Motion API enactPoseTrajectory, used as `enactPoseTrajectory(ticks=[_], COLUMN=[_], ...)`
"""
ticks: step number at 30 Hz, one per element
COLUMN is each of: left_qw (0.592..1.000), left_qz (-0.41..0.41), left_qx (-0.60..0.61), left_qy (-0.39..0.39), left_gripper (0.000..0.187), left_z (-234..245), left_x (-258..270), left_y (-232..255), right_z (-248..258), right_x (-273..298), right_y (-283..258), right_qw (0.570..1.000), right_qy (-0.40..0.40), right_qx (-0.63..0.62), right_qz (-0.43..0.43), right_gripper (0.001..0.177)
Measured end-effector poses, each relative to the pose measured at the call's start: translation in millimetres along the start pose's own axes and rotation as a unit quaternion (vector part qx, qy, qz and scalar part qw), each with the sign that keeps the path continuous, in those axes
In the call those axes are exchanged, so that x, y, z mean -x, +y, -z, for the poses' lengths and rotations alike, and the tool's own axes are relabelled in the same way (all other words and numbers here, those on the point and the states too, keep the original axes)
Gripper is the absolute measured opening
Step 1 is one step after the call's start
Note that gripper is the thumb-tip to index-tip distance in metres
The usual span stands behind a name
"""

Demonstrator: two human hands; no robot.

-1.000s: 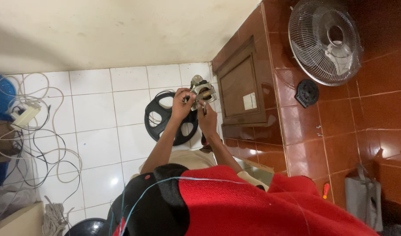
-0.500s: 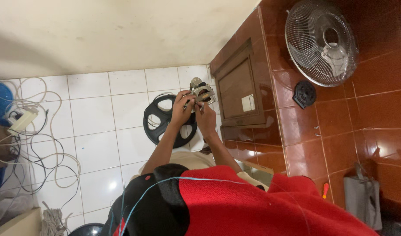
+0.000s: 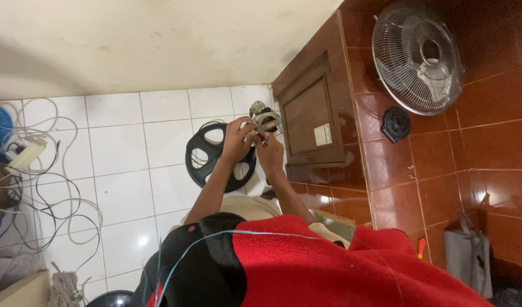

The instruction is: The person disassembles a standing fan motor, removes the rear housing, and uses a screwdriver to adjust internal components. They repeatedly tighten and loosen screws while manipulating the motor assembly on a tiled floor.

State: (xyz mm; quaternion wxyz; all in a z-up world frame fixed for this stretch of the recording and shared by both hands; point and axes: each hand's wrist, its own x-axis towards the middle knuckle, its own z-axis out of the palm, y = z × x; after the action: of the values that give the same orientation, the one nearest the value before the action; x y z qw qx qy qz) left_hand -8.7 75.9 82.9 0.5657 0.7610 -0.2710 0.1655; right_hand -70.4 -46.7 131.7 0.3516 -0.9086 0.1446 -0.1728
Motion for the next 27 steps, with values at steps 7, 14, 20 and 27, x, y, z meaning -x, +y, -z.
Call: enactPoseTrajectory(ticks=[7,14,20,27], left_qw=[0.999,0.999,1.000,1.000], left_qz=[0.001,0.013,-0.013,-0.006], left_qx=[0.047,0.033,0.015,-0.014], left_qy=[0.004,-0.017,-0.017,-0.026], left_gripper=[0.036,0.028,0.037,0.038], left_z=[-2.7,-4.5,-2.9,-0.9], left_x=[4.4,3.9,8.6,8.4], left_y=[-2.3,-6.0,-6.4,-4.6], right_z=[-7.0,-6.0,-4.3,2.7], right_x=[-4.5,-5.0,-2.9,-2.1], right_y=[7.8,13.4,14.5,7.9], right_qw=[1.000,1.000,1.000,0.999], right_qy=[0.007,0.002,0.001,-0.023], right_qx=[0.005,0.008,-0.005,-0.020], right_qz=[0.030,0.026,0.018,-0.009], right_gripper=[0.026,0.026,0.021,0.023])
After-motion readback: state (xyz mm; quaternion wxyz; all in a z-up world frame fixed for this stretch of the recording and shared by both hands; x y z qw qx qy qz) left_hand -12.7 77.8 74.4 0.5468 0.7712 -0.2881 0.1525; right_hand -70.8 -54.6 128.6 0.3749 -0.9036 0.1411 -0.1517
